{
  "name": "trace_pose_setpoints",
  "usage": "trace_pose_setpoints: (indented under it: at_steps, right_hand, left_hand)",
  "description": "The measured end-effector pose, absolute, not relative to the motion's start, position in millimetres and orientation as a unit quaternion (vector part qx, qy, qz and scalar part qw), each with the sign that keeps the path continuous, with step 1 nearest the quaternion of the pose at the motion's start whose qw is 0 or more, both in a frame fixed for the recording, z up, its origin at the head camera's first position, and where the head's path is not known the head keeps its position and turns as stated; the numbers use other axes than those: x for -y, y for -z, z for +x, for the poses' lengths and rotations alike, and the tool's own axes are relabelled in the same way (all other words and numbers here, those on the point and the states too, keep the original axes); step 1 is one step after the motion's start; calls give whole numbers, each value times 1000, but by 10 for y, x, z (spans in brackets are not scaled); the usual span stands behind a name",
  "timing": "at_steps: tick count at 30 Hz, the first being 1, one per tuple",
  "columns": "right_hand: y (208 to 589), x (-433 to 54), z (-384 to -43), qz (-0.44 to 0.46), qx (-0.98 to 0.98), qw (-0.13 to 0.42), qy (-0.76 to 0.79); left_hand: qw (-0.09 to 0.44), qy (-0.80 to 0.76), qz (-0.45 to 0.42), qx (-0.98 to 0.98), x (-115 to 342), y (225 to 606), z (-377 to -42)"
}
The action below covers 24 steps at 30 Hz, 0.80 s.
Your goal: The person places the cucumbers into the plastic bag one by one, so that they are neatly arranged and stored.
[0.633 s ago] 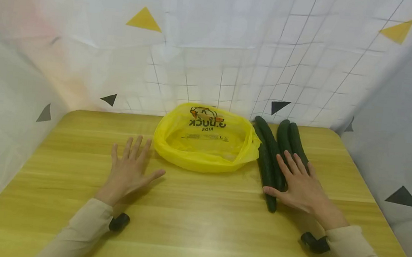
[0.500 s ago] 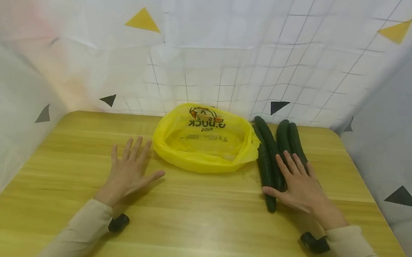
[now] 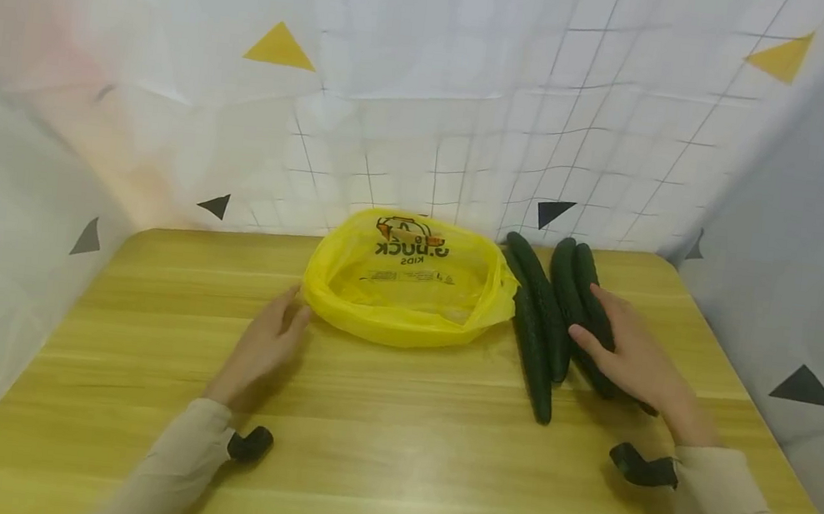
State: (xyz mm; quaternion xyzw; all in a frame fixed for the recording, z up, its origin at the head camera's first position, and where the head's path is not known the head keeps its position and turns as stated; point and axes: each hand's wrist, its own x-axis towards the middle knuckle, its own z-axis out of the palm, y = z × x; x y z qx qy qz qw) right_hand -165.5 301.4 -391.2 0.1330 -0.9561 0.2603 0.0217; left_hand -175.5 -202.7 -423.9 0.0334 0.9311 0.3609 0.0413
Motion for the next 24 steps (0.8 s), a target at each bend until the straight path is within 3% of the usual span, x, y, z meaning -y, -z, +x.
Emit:
trace_pose_setpoints:
  at_steps: [4,9,24]
  right_hand:
    - [3874,-3161,-1705,107,938,12,-329]
    - [3903,-3265,-1729,63,931,-4,-359]
    - [4096,-3238,-1886,10,927,-57,-371]
  left_hand:
    - [19,-525,-44,-850,2013,4264,-1879]
    - [-45,-688,-72,-721,1946,4337,-2041]
    - [-149,-653,-89,-737,1731,4465,-2341]
